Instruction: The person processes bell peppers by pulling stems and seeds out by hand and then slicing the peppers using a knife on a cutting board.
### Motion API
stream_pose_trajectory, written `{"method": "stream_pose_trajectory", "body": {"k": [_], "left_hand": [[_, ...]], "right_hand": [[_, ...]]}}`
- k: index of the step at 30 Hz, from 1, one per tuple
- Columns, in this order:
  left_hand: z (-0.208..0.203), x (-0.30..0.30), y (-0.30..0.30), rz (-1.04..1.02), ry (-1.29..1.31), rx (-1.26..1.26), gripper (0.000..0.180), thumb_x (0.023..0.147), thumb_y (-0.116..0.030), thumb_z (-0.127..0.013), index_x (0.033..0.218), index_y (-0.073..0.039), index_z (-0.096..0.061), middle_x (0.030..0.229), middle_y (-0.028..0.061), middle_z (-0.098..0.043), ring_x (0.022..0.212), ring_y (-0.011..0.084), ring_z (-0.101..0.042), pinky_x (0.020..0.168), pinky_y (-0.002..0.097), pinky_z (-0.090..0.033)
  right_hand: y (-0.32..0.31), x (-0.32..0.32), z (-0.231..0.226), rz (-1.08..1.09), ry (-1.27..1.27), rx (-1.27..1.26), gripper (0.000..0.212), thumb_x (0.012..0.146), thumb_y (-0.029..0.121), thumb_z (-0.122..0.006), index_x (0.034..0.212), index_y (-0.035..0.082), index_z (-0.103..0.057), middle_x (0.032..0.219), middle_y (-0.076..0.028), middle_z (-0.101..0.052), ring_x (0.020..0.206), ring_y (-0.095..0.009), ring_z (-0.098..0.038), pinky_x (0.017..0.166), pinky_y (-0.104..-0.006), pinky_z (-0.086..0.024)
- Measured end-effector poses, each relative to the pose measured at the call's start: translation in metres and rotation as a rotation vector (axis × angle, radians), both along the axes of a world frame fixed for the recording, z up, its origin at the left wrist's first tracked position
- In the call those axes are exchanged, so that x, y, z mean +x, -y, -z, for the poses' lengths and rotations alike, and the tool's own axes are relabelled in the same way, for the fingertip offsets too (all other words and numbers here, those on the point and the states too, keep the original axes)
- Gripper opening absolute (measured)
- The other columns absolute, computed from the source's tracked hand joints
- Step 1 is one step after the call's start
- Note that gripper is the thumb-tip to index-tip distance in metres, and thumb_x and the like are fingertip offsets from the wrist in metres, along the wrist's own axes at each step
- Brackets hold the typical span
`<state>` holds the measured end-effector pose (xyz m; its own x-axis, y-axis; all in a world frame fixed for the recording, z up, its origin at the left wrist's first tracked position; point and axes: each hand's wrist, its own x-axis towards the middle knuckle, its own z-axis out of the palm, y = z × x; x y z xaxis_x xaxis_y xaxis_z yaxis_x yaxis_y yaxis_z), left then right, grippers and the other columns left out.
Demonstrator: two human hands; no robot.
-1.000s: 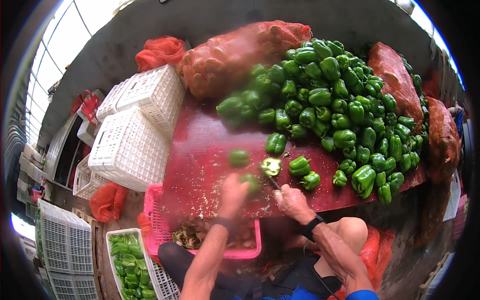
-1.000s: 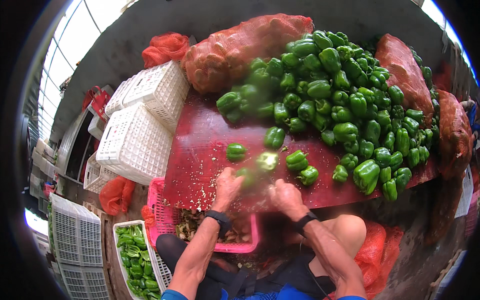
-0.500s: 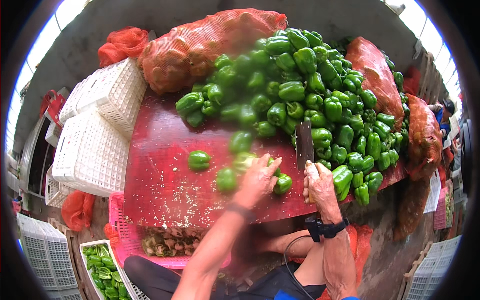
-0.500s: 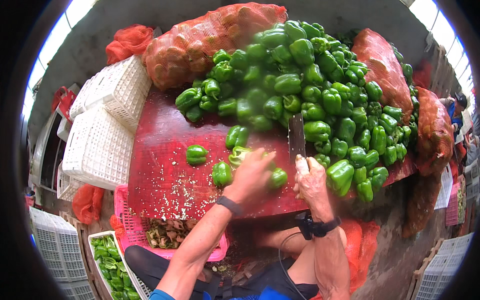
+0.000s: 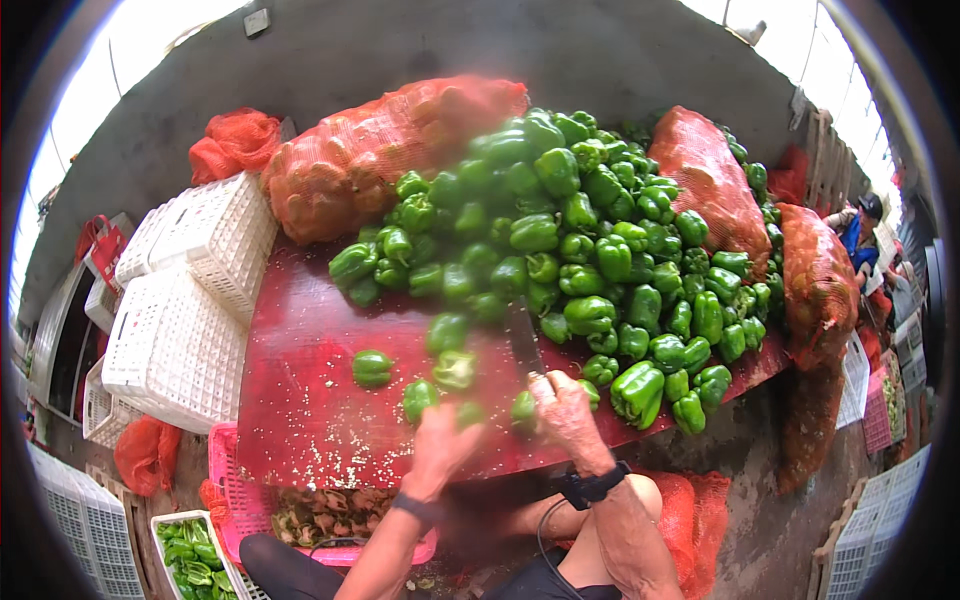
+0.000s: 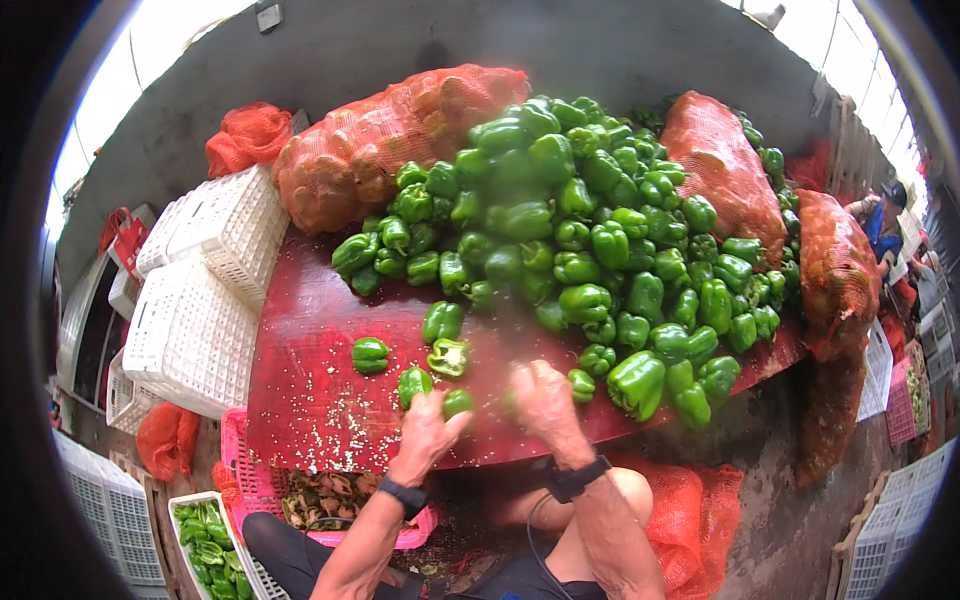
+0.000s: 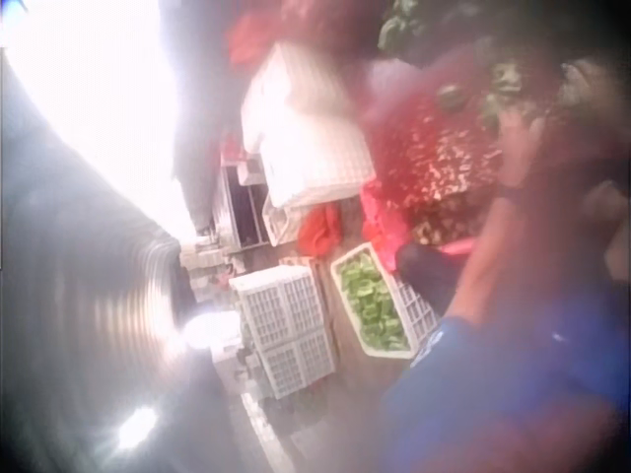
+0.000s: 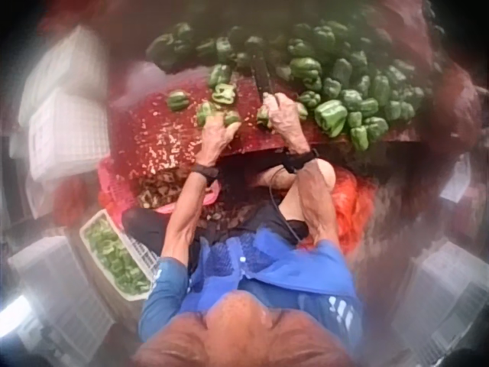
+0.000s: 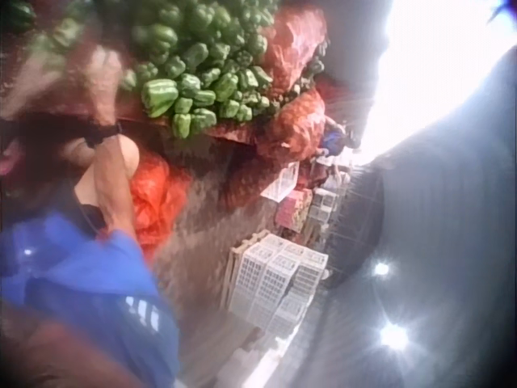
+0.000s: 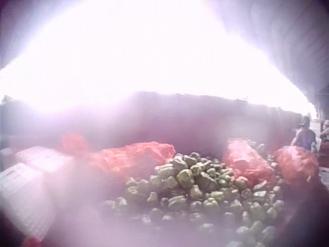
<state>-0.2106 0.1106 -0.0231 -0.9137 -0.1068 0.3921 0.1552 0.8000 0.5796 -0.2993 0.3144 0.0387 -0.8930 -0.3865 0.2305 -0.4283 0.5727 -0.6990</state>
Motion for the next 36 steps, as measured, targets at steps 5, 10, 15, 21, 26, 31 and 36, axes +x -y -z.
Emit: {"method": "stream_pose_trajectory", "body": {"k": [5, 10, 15, 21, 26, 31, 36], "left_hand": [[-0.006, 0.068, 0.003, -0.274, 0.143, 0.172, 0.042, 0.078, -0.027, -0.081, 0.103, 0.002, -0.064, 0.091, 0.0207, -0.063, 0.086, 0.0384, -0.061, 0.076, 0.0465, -0.051], [0.006, 0.110, 0.050, -0.451, 0.120, 0.321, 0.038, 0.082, -0.024, -0.077, 0.106, 0.002, -0.065, 0.096, 0.0218, -0.065, 0.093, 0.0396, -0.061, 0.082, 0.0463, -0.050], [0.000, 0.100, 0.049, -0.281, -0.050, 0.039, 0.028, 0.089, -0.018, -0.067, 0.109, 0.002, -0.064, 0.094, 0.0205, -0.064, 0.088, 0.0364, -0.062, 0.078, 0.0434, -0.050], [-0.016, 0.108, 0.043, -0.308, -0.056, 0.073, 0.020, 0.091, -0.015, -0.064, 0.102, 0.003, -0.063, 0.094, 0.0188, -0.063, 0.089, 0.0345, -0.061, 0.079, 0.0433, -0.050], [-0.007, 0.107, 0.044, -0.400, -0.037, 0.195, 0.022, 0.087, -0.014, -0.070, 0.103, 0.001, -0.064, 0.089, 0.0178, -0.064, 0.079, 0.0328, -0.063, 0.071, 0.0419, -0.051], [-0.005, 0.102, 0.044, -0.393, -0.028, 0.200, 0.019, 0.087, -0.012, -0.069, 0.099, 0.000, -0.063, 0.088, 0.0176, -0.063, 0.081, 0.0338, -0.062, 0.072, 0.0425, -0.050], [-0.012, 0.106, 0.050, -0.309, -0.034, 0.107, 0.014, 0.087, -0.011, -0.067, 0.094, 0.000, -0.061, 0.087, 0.0184, -0.061, 0.082, 0.0358, -0.061, 0.073, 0.0443, -0.049]], "right_hand": [[0.000, 0.022, 0.022, -0.138, -0.441, 0.239, 0.015, 0.089, 0.003, -0.056, 0.101, 0.003, -0.065, 0.086, -0.014, -0.057, 0.061, -0.029, -0.062, 0.054, -0.0404, -0.051], [0.031, 0.079, 0.010, -0.223, 0.155, -0.010, 0.016, 0.095, 0.014, -0.059, 0.102, 0.000, -0.062, 0.073, -0.019, -0.061, 0.064, -0.036, -0.065, 0.057, -0.0470, -0.049], [0.034, 0.116, 0.027, -0.256, 0.251, 0.031, 0.020, 0.095, 0.020, -0.061, 0.095, 0.001, -0.060, 0.075, -0.026, -0.062, 0.077, -0.047, -0.062, 0.061, -0.0519, -0.048], [0.033, 0.134, 0.035, -0.476, -0.068, 0.298, 0.009, 0.093, 0.012, -0.059, 0.092, 0.003, -0.061, 0.084, -0.017, -0.054, 0.068, -0.036, -0.062, 0.059, -0.0476, -0.049], [0.032, 0.133, 0.031, -0.540, -0.112, 0.300, 0.009, 0.092, 0.011, -0.058, 0.093, 0.002, -0.061, 0.083, -0.017, -0.053, 0.068, -0.035, -0.063, 0.057, -0.0478, -0.048], [0.042, 0.135, 0.029, -0.393, 0.152, 0.243, 0.009, 0.089, 0.008, -0.058, 0.096, 0.001, -0.059, 0.090, -0.018, -0.053, 0.071, -0.034, -0.062, 0.058, -0.0458, -0.048], [0.059, 0.123, 0.033, -0.580, -0.181, 0.279, 0.016, 0.095, 0.016, -0.057, 0.091, 0.001, -0.052, 0.070, -0.022, -0.056, 0.065, -0.042, -0.061, 0.056, -0.0519, -0.048]]}}
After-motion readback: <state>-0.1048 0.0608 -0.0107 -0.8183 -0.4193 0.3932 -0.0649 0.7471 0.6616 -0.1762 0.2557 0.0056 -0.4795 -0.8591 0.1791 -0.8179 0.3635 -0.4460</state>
